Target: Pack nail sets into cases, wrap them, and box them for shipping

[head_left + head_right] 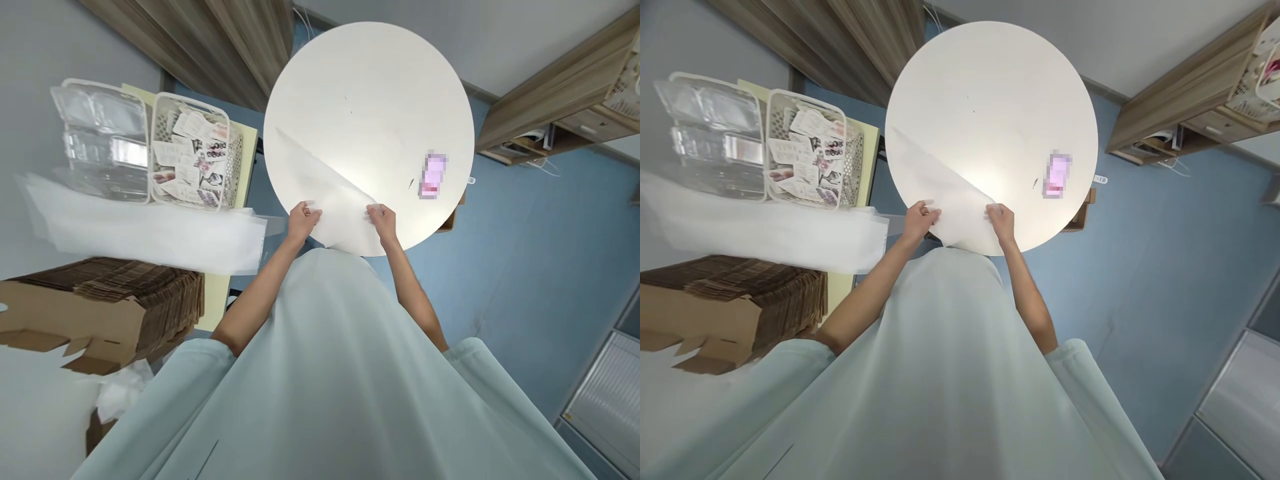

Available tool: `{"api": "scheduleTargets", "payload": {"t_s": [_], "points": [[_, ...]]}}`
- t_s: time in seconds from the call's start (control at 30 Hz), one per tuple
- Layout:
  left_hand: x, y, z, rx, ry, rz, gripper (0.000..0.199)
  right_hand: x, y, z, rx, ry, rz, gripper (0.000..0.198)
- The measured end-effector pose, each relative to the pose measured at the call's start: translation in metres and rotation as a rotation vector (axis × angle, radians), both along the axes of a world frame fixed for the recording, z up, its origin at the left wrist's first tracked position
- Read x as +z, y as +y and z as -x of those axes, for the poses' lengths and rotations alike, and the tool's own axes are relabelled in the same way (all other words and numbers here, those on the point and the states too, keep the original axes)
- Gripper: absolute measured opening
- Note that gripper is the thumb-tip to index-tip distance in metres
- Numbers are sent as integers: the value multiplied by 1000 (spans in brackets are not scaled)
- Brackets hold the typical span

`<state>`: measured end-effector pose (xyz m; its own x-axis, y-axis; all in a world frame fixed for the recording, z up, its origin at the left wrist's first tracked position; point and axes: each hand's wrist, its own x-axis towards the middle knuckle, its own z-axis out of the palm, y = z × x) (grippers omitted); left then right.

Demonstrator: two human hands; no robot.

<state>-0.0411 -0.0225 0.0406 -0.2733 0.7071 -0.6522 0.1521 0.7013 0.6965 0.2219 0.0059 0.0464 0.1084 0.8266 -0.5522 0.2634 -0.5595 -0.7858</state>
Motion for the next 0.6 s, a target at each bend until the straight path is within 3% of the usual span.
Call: {"api": "scheduleTargets", "payload": {"t_s": [0.23, 0.4, 0.6], "points": [[-29, 21, -9, -161, 266, 95, 38, -49, -19, -32, 101, 62, 128, 31], [-40, 29, -2, -276, 342, 126, 43, -62, -30, -36, 111, 34, 173, 24], [-41, 21, 26, -444, 461, 26, 47, -72, -33, -40, 128, -53, 181, 27]]}}
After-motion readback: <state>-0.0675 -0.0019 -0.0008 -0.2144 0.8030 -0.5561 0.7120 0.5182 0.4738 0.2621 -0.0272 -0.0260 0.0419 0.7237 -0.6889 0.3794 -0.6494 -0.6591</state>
